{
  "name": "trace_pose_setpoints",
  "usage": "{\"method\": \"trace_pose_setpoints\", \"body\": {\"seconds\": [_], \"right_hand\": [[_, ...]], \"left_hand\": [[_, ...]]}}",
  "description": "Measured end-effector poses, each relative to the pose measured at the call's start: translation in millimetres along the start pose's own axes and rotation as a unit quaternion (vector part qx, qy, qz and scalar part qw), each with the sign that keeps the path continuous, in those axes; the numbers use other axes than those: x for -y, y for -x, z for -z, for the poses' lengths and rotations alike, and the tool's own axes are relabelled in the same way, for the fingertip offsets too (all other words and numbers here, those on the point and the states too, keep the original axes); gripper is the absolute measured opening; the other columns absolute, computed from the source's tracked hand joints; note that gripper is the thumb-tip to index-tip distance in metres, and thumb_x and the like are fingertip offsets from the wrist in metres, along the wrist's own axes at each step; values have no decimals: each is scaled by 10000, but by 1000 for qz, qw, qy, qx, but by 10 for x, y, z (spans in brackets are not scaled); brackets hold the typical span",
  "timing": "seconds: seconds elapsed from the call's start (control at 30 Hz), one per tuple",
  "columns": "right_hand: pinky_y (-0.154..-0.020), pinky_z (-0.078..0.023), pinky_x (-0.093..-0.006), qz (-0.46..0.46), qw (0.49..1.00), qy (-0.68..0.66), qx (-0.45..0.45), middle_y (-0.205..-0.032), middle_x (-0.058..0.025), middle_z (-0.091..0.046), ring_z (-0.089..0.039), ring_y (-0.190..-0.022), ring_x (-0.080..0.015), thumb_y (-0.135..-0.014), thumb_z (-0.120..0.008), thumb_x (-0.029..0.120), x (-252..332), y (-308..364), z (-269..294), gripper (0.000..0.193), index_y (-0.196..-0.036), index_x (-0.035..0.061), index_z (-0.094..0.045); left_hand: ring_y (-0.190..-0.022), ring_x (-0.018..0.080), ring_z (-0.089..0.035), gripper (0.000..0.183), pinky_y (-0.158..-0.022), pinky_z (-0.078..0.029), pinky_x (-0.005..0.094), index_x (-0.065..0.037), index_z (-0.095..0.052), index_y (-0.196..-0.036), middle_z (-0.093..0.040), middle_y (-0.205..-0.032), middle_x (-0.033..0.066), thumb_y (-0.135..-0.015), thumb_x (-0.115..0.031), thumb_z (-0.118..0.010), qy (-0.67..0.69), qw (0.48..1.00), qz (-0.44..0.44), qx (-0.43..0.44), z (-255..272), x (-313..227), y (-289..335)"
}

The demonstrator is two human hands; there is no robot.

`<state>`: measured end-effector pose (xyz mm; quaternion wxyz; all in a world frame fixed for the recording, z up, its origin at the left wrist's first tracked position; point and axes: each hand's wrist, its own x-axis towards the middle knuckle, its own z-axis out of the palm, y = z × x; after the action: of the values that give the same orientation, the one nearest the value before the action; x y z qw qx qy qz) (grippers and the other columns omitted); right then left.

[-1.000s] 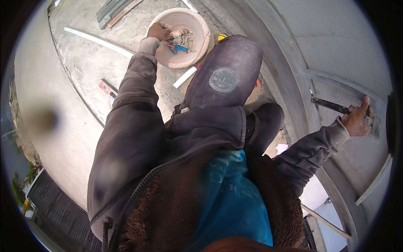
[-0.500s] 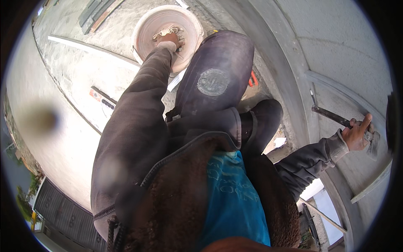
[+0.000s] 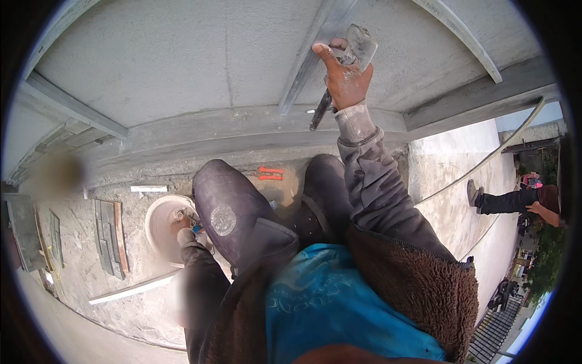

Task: The person measures and marks a ceiling surface and a metal trim piece using a tape measure and marker. They then position the metal trim against the ceiling and secure it by hammering nails into place. Another person briefly assists by holding a tape measure.

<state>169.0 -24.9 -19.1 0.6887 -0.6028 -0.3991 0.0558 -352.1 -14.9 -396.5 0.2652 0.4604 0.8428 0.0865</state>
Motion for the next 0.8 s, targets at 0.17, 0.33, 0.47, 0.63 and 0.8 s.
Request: {"method": "trace_pose_setpoints", "body": {"seconds": [0.17, 0.33, 0.47, 0.63, 0.8], "right_hand": [[-496, -386, -229, 57, 996, 52, -46, -597, 49, -554, -472, -518, -45, -793, -857, 310, 73, 68, 22, 306, -865, 72, -679], [-525, -430, -261, 36, 998, 39, -29, -633, 11, -588, -520, -554, -88, -790, -846, 372, 55, 75, 39, 365, -861, 62, -667], [-470, -361, -231, 129, 986, 89, -48, -616, 33, -594, -458, -513, -32, -825, -829, 267, 44, 59, 85, 237, -879, 77, -698], [-541, -441, -256, 103, 992, 61, -44, -677, -7, -642, -554, -581, -77, -821, -829, 224, 71, 60, -4, 232, -913, 64, -688], [-636, -522, -333, 73, 997, 18, -23, -800, -93, -688, -684, -709, -212, -836, -793, 239, 39, 65, 73, 253, -923, 46, -655]], "left_hand": [[-915, 265, -701, 395, -797, -580, 356, 13, -562, -1226, -687, -1003, 171, -893, -141, -709, 532, 845, -53, -36, 506, -267, 318], [-1049, 239, -663, 456, -953, -523, 365, 97, -526, -1327, -686, -1095, 164, -958, -140, -651, 681, 679, -261, 84, 1528, -2236, 1567], [-1019, 264, -669, 458, -933, -559, 372, 116, -527, -1298, -611, -1204, 218, -922, -81, -698, 640, 655, -401, 35, 1718, -3595, 2760], [-894, 227, -701, 370, -803, -606, 339, 82, -589, -1210, -672, -1086, 168, -941, -152, -688, 658, 554, -509, 23, 1516, -4727, 3275], [-888, 216, -704, 286, -777, -608, 315, 54, -603, -1131, -655, -1117, 163, -949, -154, -678, 721, 503, -473, 64, 1287, -5157, 3572]]}}
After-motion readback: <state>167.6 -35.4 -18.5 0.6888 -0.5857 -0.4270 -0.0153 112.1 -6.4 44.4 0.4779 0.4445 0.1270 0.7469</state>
